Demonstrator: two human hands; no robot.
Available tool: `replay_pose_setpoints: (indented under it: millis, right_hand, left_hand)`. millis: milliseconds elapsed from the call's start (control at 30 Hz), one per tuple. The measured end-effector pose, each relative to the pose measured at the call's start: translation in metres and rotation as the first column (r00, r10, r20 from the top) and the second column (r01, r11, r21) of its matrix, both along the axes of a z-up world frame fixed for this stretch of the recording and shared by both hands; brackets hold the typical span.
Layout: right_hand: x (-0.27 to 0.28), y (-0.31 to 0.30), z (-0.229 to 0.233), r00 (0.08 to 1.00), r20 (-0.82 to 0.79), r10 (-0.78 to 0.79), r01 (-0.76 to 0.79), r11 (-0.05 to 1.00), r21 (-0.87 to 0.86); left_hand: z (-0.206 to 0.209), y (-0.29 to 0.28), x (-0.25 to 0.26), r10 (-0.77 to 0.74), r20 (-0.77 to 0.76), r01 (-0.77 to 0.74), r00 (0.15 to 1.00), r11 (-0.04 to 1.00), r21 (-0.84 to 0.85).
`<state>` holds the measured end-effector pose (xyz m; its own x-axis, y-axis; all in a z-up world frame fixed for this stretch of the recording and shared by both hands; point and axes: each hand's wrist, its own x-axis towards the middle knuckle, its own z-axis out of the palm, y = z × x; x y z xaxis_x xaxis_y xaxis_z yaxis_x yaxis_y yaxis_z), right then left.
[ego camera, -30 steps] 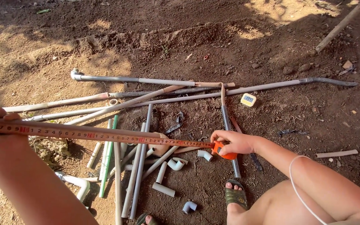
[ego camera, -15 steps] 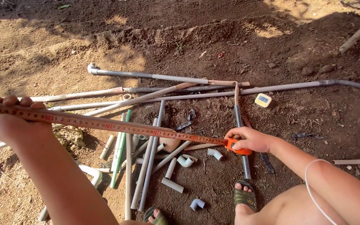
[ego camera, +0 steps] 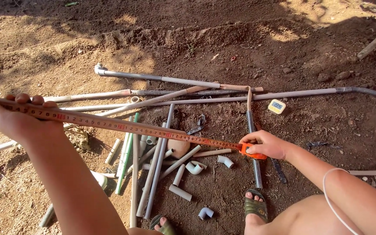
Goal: Measuring a PVC pipe with a tape measure and then cutting it using a handheld hacksaw blade.
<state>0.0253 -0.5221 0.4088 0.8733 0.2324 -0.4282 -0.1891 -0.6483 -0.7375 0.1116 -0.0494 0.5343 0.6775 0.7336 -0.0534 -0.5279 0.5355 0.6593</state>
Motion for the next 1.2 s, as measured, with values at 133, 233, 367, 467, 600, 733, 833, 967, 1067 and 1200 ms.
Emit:
replay_pose_setpoints:
  millis: [133, 233, 367, 467, 600, 733, 833, 967, 1067, 1200]
  right_hand:
    - [0.000, -0.005, -0.004, 0.999, 0.034, 0.034, -0.035, 0.999, 0.014]
    - [0.000, -0.004, -0.003, 1.000, 0.004, 0.020, -0.020, 1.000, -0.012]
    - [0.000, -0.003, -0.002, 1.000, 0.017, 0.026, -0.026, 1.000, -0.009]
    - [0.002, -0.004, -0.004, 0.999, 0.019, 0.038, -0.038, 0.999, -0.024]
    - [0.001, -0.005, -0.004, 0.999, 0.006, 0.034, -0.034, 0.999, -0.041]
    - [0.002, -0.008, -0.008, 1.000, 0.023, 0.018, -0.019, 1.000, 0.004]
    - [0.000, -0.005, -0.003, 1.000, 0.010, -0.007, 0.007, 1.000, -0.020]
    - [0.000, -0.008, -0.006, 1.000, -0.013, 0.019, -0.018, 1.000, 0.012]
    - [-0.004, -0.006, 0.000, 1.000, -0.025, -0.003, 0.003, 1.000, 0.005]
    - [0.000, -0.011, -0.009, 0.999, -0.035, -0.038, 0.039, 0.999, 0.025]
  left_hand:
    - [-0.005, 0.000, 0.003, 0.002, -0.016, -0.001, 1.000, 1.000, 0.028]
    - [-0.005, -0.001, 0.001, -0.011, -0.019, 0.012, 1.000, 0.999, 0.036]
    - [-0.009, 0.002, 0.004, -0.016, -0.003, 0.016, 1.000, 0.999, 0.032]
    - [-0.011, 0.004, 0.006, -0.026, 0.033, 0.025, 0.999, 0.999, 0.023]
    - [-0.011, 0.001, 0.003, -0.028, -0.011, 0.028, 1.000, 0.999, 0.043]
    - [-0.012, 0.001, 0.003, -0.058, -0.007, 0.058, 0.998, 0.997, 0.058]
    - [-0.014, 0.002, 0.005, -0.062, 0.006, 0.061, 0.998, 0.998, 0.029]
    - [-0.017, 0.001, 0.009, -0.049, -0.007, 0.049, 0.999, 0.998, 0.029]
    - [-0.014, -0.003, 0.013, 0.023, -0.044, -0.020, 0.999, 0.998, 0.063]
    - [0.004, -0.008, 0.007, 0.062, -0.132, -0.071, 0.989, 0.996, -0.059]
